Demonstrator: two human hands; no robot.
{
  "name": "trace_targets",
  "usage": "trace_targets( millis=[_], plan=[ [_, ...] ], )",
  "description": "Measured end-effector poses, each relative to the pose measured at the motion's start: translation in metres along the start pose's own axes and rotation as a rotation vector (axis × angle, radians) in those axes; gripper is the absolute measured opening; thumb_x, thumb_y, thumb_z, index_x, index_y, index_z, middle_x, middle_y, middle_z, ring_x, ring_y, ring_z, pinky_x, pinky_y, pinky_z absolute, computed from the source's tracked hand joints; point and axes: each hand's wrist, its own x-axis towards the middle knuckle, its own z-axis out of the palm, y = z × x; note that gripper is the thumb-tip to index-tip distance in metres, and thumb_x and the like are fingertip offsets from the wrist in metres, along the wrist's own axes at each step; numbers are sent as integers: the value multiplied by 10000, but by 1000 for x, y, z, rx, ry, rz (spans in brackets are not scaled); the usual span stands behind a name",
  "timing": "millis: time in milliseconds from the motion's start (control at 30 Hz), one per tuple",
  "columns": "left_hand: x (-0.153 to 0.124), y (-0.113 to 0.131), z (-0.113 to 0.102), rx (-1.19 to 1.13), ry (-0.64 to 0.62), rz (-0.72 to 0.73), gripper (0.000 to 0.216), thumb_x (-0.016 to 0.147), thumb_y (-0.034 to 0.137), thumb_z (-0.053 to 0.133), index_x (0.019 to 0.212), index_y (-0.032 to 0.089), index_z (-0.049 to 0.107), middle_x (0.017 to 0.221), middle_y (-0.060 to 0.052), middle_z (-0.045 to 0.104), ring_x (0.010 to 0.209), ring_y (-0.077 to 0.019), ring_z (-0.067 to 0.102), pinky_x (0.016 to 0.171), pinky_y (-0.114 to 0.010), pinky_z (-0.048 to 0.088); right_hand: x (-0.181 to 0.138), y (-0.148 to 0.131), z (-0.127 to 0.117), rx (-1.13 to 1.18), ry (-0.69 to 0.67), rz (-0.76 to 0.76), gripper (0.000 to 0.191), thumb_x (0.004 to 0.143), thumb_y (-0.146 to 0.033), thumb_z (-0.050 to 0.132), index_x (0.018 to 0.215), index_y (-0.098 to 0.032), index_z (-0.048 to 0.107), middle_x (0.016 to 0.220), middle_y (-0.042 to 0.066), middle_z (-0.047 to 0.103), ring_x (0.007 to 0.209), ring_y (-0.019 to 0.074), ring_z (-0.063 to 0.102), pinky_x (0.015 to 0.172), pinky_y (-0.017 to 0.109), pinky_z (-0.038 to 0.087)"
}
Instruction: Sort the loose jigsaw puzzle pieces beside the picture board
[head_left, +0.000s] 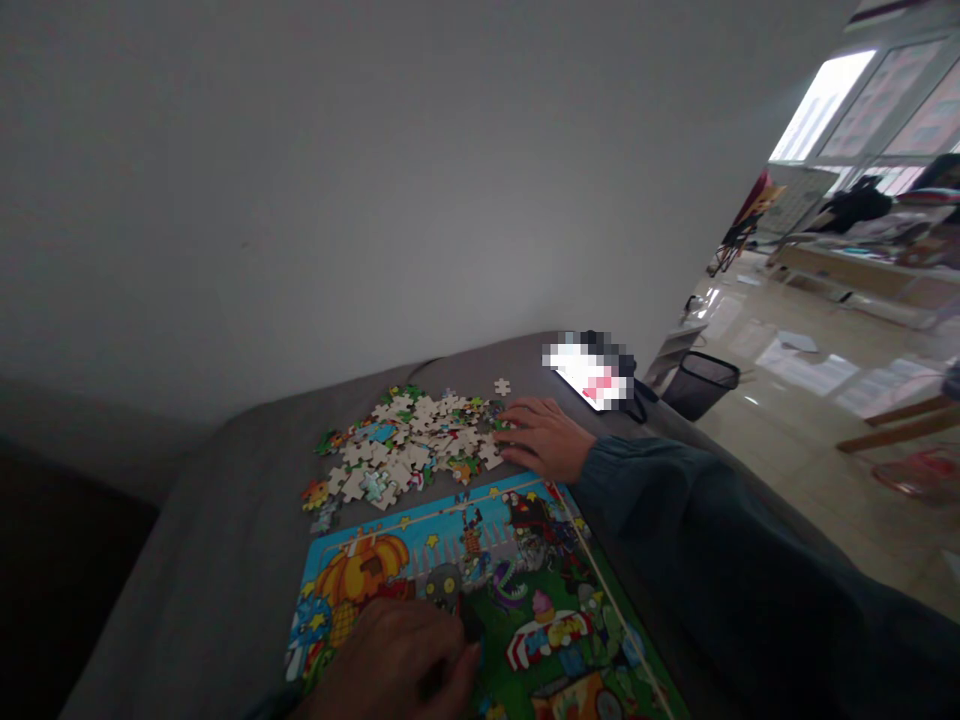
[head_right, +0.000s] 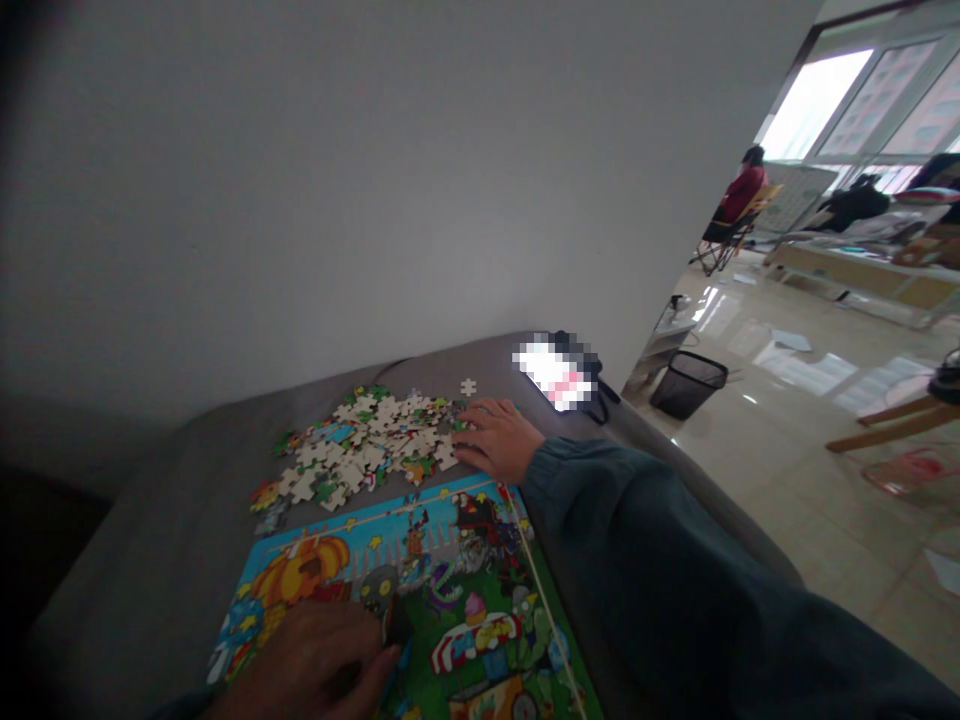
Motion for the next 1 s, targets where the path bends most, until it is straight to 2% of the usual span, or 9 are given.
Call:
trace_targets(
  millis=[100, 233, 367, 433, 533, 600, 700, 833, 1000],
  plan=[
    [-1, 1, 1, 2, -7, -1, 281, 884, 141, 523, 613, 207, 491, 553, 68, 597, 453, -72, 543, 483, -237, 358, -1, 6, -4, -39, 2, 58, 326, 1017, -410, 552, 1252, -253, 716, 1397, 100, 630, 1334, 314, 478, 1058, 499, 382],
    [-1, 3, 1, 4, -19, -4, 283, 886, 144, 535, 612, 206, 496, 559, 69, 606, 459, -73, 550, 496, -237, 361, -1, 10, -1, -71, -27, 179, 420, 1025, -405, 528, 1377, -202, 634, 1425, 140, 608, 1297, 329, 536, 1056, 500, 417],
    [0, 2, 0, -4, 7, 10, 265, 895, 145, 519, 638, 211, 510, 577, 64, 613, 483, -85, 572, 507, -245, 361, -3, 6, 1, -181, -22, 279, 520, 1039, -462, 472, 1450, -155, 558, 1524, 153, 517, 1455, 374, 383, 1140, 547, 351],
    [-1, 1, 1, -13, 9, 16, 259, 901, 154, 519, 649, 213, 516, 589, 63, 620, 495, -89, 580, 510, -249, 358, -4, -1, 0, -225, -6, 262, 549, 1048, -489, 432, 1486, -169, 516, 1591, 129, 435, 1510, 380, 282, 1167, 572, 306],
    [-3, 0, 3, -20, 3, 3, 261, 903, 174, 536, 646, 213, 516, 583, 63, 616, 498, -95, 580, 517, -261, 350, -5, -14, 1, -171, -18, 68, 565, 1054, -510, 405, 1543, -228, 431, 1650, 73, 339, 1532, 333, 250, 1174, 551, 302],
    [-4, 0, 4, -29, 0, -8, 258, 896, 172, 542, 643, 212, 514, 578, 64, 614, 502, -96, 582, 522, -268, 340, -5, -21, 5, -93, -44, -61, 542, 1060, -506, 398, 1531, -240, 447, 1624, 54, 393, 1510, 295, 309, 1169, 523, 320],
    [-6, 2, 5, -46, 2, -36, 239, 882, 169, 552, 650, 210, 514, 579, 65, 617, 520, -94, 584, 533, -280, 313, -4, -22, 11, -5, -32, -110, 449, 1065, -441, 432, 1436, -226, 563, 1502, 61, 561, 1408, 271, 461, 1132, 494, 362],
    [-6, 5, 6, -82, -6, -54, 237, 859, 191, 589, 642, 203, 493, 568, 71, 611, 529, -89, 551, 545, -292, 268, -4, -12, 18, 60, 37, -46, 333, 1034, -345, 511, 1295, -221, 677, 1314, 71, 702, 1231, 285, 579, 1057, 479, 419],
    [-6, 6, 6, -124, -42, -89, 276, 827, 228, 655, 618, 196, 479, 552, 81, 603, 533, -84, 521, 551, -295, 259, -5, -5, 22, 189, 56, 99, 219, 954, -325, 630, 1150, -277, 715, 1217, 66, 734, 1205, 338, 594, 1044, 610, 365]
  ],
)
